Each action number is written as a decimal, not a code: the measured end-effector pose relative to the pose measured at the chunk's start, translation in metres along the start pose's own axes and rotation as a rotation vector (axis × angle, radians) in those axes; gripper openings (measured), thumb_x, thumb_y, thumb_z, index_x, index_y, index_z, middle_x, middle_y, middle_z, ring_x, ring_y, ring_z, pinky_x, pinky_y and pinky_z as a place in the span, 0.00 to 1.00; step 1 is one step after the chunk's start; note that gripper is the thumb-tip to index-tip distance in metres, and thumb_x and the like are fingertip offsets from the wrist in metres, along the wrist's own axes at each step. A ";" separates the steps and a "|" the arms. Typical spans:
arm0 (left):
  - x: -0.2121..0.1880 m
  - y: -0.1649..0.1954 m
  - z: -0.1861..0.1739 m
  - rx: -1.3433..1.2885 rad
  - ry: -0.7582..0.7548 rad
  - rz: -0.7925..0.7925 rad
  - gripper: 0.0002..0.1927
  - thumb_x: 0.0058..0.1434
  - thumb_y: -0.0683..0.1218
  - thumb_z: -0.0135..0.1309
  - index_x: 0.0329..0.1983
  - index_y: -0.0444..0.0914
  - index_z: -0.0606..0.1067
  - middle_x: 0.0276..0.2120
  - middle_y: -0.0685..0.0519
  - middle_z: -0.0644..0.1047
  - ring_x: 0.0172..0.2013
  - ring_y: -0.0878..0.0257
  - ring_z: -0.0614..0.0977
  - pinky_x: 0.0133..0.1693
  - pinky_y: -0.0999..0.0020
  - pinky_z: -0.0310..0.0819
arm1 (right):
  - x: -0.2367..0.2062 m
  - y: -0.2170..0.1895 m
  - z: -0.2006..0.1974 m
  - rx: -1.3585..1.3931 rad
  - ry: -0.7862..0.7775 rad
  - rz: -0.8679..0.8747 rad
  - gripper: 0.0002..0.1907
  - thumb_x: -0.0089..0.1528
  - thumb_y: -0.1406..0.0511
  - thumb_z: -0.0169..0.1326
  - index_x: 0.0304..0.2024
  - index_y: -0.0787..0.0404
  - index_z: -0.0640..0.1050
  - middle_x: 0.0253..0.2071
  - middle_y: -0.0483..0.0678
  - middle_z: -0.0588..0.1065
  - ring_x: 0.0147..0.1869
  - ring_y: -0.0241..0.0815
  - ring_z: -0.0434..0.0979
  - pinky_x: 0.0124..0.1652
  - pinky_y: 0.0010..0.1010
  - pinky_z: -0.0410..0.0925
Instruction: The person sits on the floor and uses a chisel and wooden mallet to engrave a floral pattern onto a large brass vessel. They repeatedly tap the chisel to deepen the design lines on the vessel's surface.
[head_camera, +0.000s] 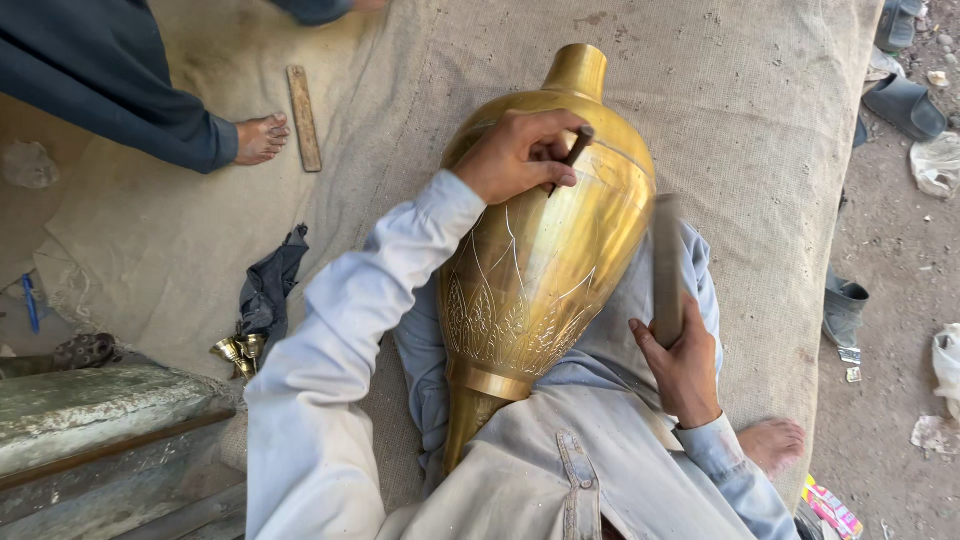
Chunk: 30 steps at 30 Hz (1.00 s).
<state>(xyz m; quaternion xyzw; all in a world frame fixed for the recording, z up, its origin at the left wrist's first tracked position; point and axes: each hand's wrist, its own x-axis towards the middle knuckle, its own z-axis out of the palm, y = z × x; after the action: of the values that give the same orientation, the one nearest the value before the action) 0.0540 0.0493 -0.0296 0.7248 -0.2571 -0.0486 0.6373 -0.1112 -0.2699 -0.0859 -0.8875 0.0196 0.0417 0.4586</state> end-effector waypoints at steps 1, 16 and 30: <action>0.005 0.001 0.000 0.052 -0.041 -0.015 0.29 0.58 0.39 0.68 0.62 0.36 0.73 0.31 0.52 0.80 0.29 0.68 0.83 0.31 0.72 0.82 | 0.000 0.001 0.000 -0.115 0.003 -0.087 0.38 0.57 0.62 0.67 0.67 0.62 0.68 0.38 0.56 0.79 0.35 0.44 0.82 0.35 0.35 0.73; 0.030 0.032 0.002 0.502 -0.312 0.048 0.28 0.56 0.45 0.68 0.61 0.44 0.76 0.30 0.51 0.81 0.31 0.60 0.82 0.37 0.62 0.76 | 0.017 -0.013 -0.010 0.217 0.160 0.000 0.31 0.63 0.67 0.65 0.67 0.64 0.71 0.36 0.51 0.76 0.32 0.41 0.75 0.33 0.33 0.71; 0.032 0.022 0.004 0.530 -0.281 0.076 0.29 0.49 0.42 0.69 0.58 0.43 0.79 0.30 0.50 0.82 0.33 0.57 0.83 0.39 0.59 0.76 | 0.045 -0.034 -0.021 0.229 0.149 -0.198 0.23 0.62 0.67 0.67 0.54 0.70 0.73 0.35 0.49 0.77 0.34 0.36 0.79 0.34 0.29 0.73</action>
<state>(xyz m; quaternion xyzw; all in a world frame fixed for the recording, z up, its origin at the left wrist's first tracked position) 0.0732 0.0304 -0.0013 0.8419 -0.3733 -0.0558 0.3856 -0.0629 -0.2670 -0.0500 -0.8276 -0.0295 -0.0722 0.5559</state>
